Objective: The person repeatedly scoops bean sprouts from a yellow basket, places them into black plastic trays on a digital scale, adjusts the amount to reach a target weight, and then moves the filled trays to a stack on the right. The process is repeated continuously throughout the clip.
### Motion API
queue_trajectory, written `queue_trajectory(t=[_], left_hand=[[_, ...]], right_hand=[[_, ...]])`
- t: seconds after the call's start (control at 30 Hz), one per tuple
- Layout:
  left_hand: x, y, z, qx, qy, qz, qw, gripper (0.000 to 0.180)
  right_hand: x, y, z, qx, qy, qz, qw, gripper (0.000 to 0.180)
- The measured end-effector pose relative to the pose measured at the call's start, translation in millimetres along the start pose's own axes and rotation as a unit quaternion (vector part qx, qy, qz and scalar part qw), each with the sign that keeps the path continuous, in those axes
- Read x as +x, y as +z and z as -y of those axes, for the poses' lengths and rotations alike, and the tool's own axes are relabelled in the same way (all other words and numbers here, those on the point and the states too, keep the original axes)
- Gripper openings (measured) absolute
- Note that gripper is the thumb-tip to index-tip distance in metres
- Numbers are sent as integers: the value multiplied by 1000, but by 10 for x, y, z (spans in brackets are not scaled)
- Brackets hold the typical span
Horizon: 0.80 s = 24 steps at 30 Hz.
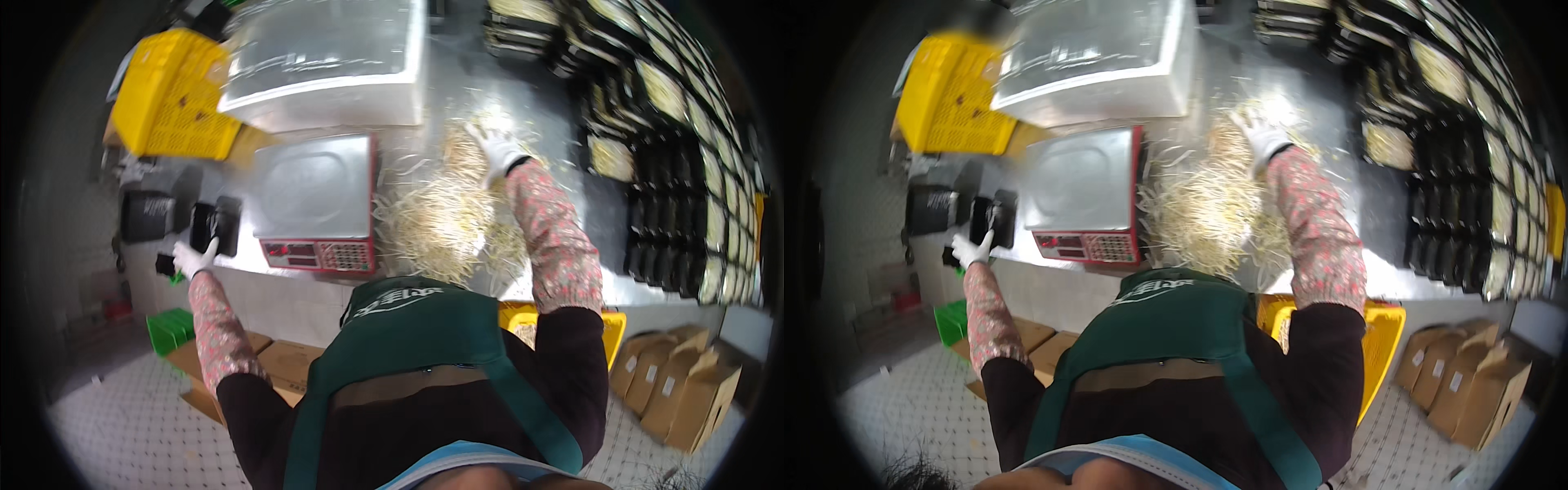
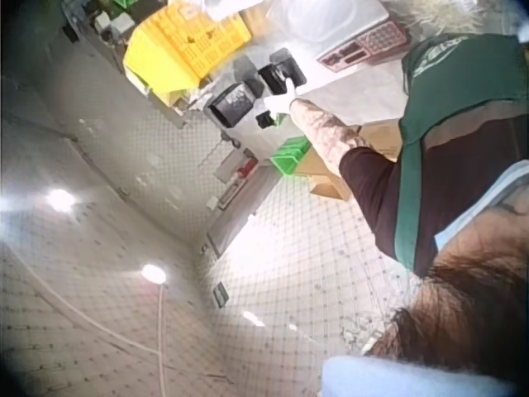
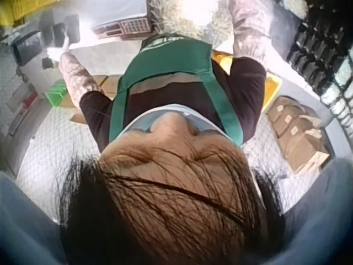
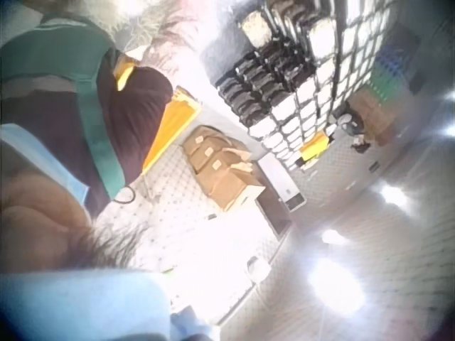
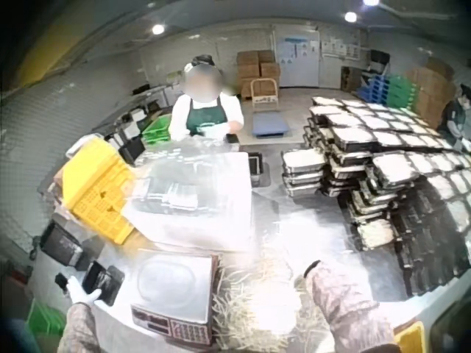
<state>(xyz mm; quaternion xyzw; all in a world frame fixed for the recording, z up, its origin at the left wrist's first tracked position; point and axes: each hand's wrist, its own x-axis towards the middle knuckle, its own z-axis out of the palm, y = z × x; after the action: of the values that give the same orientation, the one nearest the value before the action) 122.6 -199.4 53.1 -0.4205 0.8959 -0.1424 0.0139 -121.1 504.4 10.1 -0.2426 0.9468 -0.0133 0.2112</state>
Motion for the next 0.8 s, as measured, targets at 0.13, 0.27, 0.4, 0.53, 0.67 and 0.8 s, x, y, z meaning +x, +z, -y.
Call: queue_trajectory(t=[0.13, 0.27, 0.4, 0.53, 0.67, 0.8], left_hand=[[-30, -97, -52, -57, 66, -66, 994, 104], [58, 403, 86, -72, 33, -39, 996, 115], [328, 721, -44, -93, 34, 165, 981, 71], [442, 1091, 20, -203, 67, 158, 964, 32], [465, 1158, 158, -289, 116, -37, 949, 25], [317, 874, 44, -416, 91, -30, 904, 17]], right_hand=[[112, 467, -323, 132, -34, -77, 988, 79], [-148, 445, -237, 105, 85, -119, 984, 71], [-337, 272, -114, 362, 52, -112, 924, 78], [-518, 213, 233, 309, -5, -48, 950, 93], [-679, 404, 106, 435, 30, -164, 885, 85], [-1137, 167, 368, 440, 93, -271, 851, 68]])
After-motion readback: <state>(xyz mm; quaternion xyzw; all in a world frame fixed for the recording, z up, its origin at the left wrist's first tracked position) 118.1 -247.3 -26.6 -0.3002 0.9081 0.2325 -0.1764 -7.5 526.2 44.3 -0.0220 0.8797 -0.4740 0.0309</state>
